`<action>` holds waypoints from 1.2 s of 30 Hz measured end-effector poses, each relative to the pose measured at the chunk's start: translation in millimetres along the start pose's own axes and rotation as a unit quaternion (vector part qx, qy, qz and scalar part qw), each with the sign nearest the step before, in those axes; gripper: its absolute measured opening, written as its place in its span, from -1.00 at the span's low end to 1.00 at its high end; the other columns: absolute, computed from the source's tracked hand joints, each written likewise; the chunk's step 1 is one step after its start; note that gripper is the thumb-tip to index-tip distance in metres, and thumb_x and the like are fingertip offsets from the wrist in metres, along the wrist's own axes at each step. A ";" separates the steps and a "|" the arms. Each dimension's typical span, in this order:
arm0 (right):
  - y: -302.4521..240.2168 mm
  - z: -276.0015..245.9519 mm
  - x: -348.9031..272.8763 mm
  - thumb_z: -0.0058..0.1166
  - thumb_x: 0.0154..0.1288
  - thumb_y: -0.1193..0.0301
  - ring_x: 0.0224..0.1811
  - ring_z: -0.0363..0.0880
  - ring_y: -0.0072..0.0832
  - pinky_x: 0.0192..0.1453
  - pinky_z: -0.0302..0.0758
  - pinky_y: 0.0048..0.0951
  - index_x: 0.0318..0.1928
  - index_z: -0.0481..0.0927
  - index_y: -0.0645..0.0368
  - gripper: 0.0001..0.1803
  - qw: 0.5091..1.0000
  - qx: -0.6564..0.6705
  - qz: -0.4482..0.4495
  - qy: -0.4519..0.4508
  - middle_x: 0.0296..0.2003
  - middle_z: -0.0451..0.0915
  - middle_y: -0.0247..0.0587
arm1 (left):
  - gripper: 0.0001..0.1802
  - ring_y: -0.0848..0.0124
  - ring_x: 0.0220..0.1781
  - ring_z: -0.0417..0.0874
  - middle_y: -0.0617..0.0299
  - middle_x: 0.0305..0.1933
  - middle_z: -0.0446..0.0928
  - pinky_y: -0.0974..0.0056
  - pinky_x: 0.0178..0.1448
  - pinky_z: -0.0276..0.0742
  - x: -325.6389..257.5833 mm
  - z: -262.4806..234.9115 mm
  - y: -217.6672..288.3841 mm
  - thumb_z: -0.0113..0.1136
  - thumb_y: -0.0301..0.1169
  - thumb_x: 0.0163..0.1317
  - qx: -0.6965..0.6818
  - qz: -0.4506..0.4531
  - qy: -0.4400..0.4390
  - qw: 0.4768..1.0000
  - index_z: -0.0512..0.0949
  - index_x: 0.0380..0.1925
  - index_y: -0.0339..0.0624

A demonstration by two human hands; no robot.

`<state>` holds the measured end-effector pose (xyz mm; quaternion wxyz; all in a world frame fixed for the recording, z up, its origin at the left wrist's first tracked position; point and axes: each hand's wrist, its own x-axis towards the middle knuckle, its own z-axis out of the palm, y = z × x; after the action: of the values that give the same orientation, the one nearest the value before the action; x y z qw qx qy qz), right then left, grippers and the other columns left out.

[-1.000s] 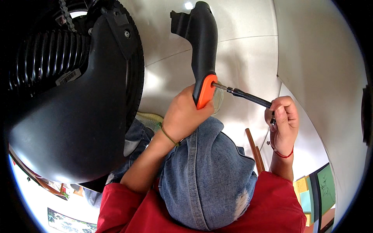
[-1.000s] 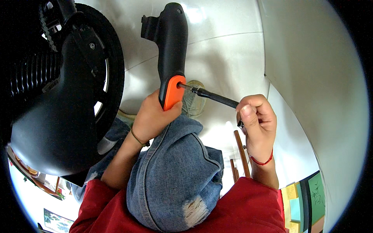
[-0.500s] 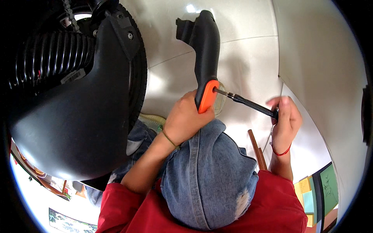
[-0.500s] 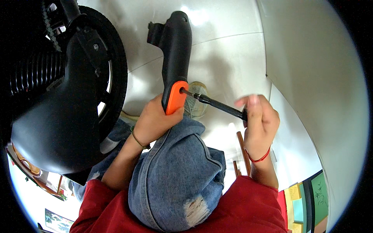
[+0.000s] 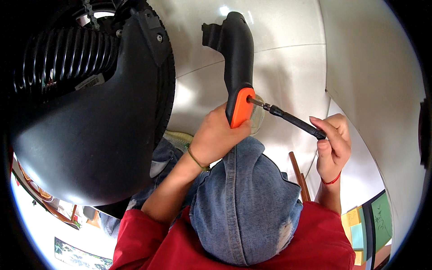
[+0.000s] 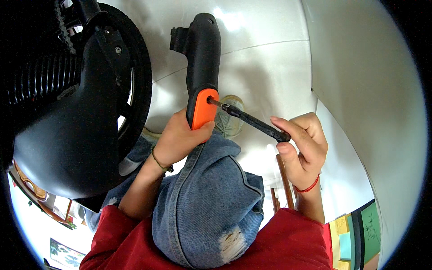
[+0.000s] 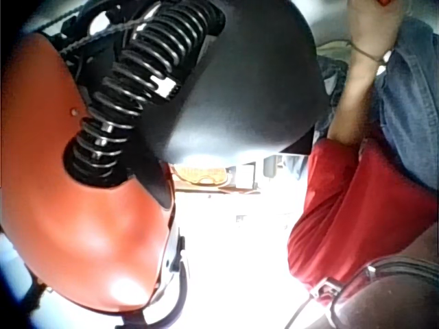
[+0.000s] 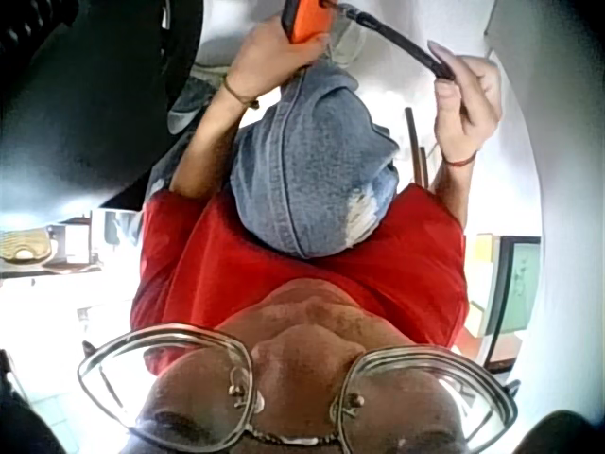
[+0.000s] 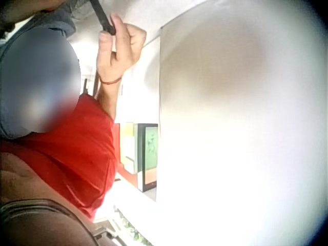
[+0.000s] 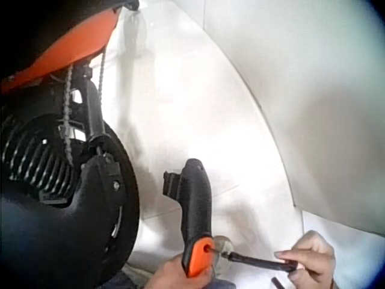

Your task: The person uses a screwdriver to attach a black plastic mudguard to the rear wheel assembly of an orange scooter. They align the mudguard, insert screws, and tighten them to secure the part to the frame.

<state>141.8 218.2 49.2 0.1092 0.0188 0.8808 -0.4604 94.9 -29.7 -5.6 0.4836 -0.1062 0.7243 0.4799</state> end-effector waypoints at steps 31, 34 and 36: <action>26.8 58.3 -41.4 -0.41 0.55 0.19 -0.58 0.22 -0.60 -0.48 0.15 -0.56 0.03 0.39 0.30 -0.56 0.774 0.501 0.365 0.132 -0.61 0.37 -0.31 | -0.37 0.08 -0.32 0.62 -0.03 -0.14 0.48 0.15 -0.19 0.59 -7.2 -0.8 19.5 0.25 -0.29 0.04 0.386 0.146 0.143 0.900 0.38 0.11 -0.39; 20.0 71.3 -40.9 -0.41 0.54 0.14 -0.44 0.30 -0.56 -0.38 0.24 -0.54 0.17 0.32 0.36 -0.47 0.830 0.456 0.281 0.157 -0.44 0.43 -0.22 | -0.37 0.08 -0.31 0.63 -0.02 -0.15 0.48 0.15 -0.19 0.60 -16.2 -5.4 24.3 0.25 -0.29 0.04 0.397 0.127 0.146 0.897 0.38 0.10 -0.40; 13.6 69.1 -45.9 -0.37 0.52 0.07 -0.34 0.37 -0.53 -0.27 0.34 -0.49 0.29 0.23 0.37 -0.37 0.861 0.427 0.245 0.130 -0.31 0.43 -0.16 | -0.37 0.15 -0.33 0.63 0.02 -0.23 0.48 0.20 -0.21 0.59 -17.5 -7.2 29.6 0.28 -0.28 -0.01 0.391 0.134 0.157 0.897 0.41 0.06 -0.41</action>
<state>200.5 172.8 9.7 0.0842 0.3388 0.5709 -0.7430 81.2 -25.6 26.5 0.2967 0.1156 0.9276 0.1953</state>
